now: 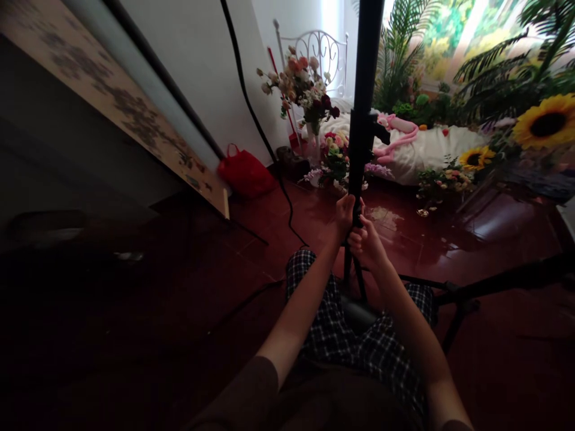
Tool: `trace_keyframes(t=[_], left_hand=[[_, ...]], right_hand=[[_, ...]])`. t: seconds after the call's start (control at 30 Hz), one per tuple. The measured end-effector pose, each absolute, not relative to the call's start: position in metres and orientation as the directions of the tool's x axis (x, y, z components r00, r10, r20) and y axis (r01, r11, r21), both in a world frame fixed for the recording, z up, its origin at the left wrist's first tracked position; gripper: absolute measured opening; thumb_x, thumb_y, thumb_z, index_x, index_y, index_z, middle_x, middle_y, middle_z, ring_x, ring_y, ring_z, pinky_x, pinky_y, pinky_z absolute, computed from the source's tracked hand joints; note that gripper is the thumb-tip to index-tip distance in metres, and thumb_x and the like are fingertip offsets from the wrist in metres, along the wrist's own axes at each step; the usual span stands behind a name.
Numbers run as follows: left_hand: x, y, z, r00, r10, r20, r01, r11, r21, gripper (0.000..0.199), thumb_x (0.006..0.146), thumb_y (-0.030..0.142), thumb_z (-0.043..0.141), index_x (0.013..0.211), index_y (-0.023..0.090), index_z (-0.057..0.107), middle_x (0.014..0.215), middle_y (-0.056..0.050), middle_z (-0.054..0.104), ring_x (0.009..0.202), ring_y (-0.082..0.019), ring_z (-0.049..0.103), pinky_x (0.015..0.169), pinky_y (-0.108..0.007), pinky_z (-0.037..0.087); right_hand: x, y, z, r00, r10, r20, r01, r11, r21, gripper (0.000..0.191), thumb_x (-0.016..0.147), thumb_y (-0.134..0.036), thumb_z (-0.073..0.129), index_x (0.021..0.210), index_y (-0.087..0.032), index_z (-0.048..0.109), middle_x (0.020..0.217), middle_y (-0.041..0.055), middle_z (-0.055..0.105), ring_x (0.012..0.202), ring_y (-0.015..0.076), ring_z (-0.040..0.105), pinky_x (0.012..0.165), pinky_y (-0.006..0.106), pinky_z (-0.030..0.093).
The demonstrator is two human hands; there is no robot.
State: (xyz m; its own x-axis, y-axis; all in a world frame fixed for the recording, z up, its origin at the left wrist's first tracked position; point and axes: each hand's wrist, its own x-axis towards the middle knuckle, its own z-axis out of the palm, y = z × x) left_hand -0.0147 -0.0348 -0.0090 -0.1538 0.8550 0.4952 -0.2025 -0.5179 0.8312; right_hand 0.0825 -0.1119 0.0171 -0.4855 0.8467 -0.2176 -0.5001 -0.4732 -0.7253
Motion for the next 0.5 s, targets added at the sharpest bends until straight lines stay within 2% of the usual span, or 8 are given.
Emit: trace_keyframes(t=[0.1, 0.17, 0.33, 0.5], left_hand=[[-0.014, -0.032, -0.012, -0.158, 0.842, 0.516, -0.185, -0.538, 0.822, 0.060, 0.086, 0.075, 0.045, 0.071, 0.017, 0.058, 0.058, 0.001, 0.054, 0.050, -0.007, 0.049, 0.051, -0.023, 0.041], [-0.014, -0.031, -0.013, -0.166, 0.837, 0.521, -0.184, -0.545, 0.818, 0.060, 0.086, 0.074, 0.047, 0.071, 0.017, 0.058, 0.059, 0.001, 0.054, 0.051, -0.008, 0.050, 0.051, -0.023, 0.041], [-0.014, -0.030, -0.015, -0.147, 0.855, 0.498, -0.202, -0.518, 0.831, 0.059, 0.085, 0.073, 0.048, 0.073, 0.017, 0.060, 0.060, 0.001, 0.055, 0.053, -0.008, 0.051, 0.053, -0.023, 0.042], [-0.014, -0.025, -0.021, -0.163, 0.849, 0.503, -0.218, -0.528, 0.821, 0.057, 0.086, 0.072, 0.050, 0.073, 0.017, 0.061, 0.063, 0.000, 0.058, 0.053, -0.008, 0.051, 0.053, -0.023, 0.042]], right_hand=[[0.085, -0.114, 0.017, -0.567, 0.813, -0.131, -0.641, -0.536, -0.549, 0.052, 0.094, -0.041, 0.059, 0.056, -0.023, 0.027, 0.043, -0.0092, 0.031, 0.037, 0.0051, 0.028, 0.034, 0.012, 0.029], [0.084, -0.115, 0.016, -0.581, 0.808, -0.095, -0.689, -0.550, -0.472, 0.053, 0.096, -0.040, 0.057, 0.055, -0.023, 0.027, 0.043, -0.0092, 0.031, 0.037, 0.0048, 0.027, 0.035, 0.011, 0.030], [0.080, -0.114, 0.014, -0.592, 0.804, -0.056, -0.733, -0.565, -0.379, 0.048, 0.100, -0.033, 0.053, 0.057, -0.022, 0.034, 0.042, -0.0096, 0.033, 0.036, 0.0049, 0.028, 0.034, 0.011, 0.032], [0.075, -0.114, 0.018, -0.531, 0.842, -0.094, -0.802, -0.536, -0.264, 0.047, 0.101, -0.027, 0.050, 0.057, -0.023, 0.033, 0.042, -0.0093, 0.035, 0.037, 0.0040, 0.034, 0.033, 0.009, 0.032]])
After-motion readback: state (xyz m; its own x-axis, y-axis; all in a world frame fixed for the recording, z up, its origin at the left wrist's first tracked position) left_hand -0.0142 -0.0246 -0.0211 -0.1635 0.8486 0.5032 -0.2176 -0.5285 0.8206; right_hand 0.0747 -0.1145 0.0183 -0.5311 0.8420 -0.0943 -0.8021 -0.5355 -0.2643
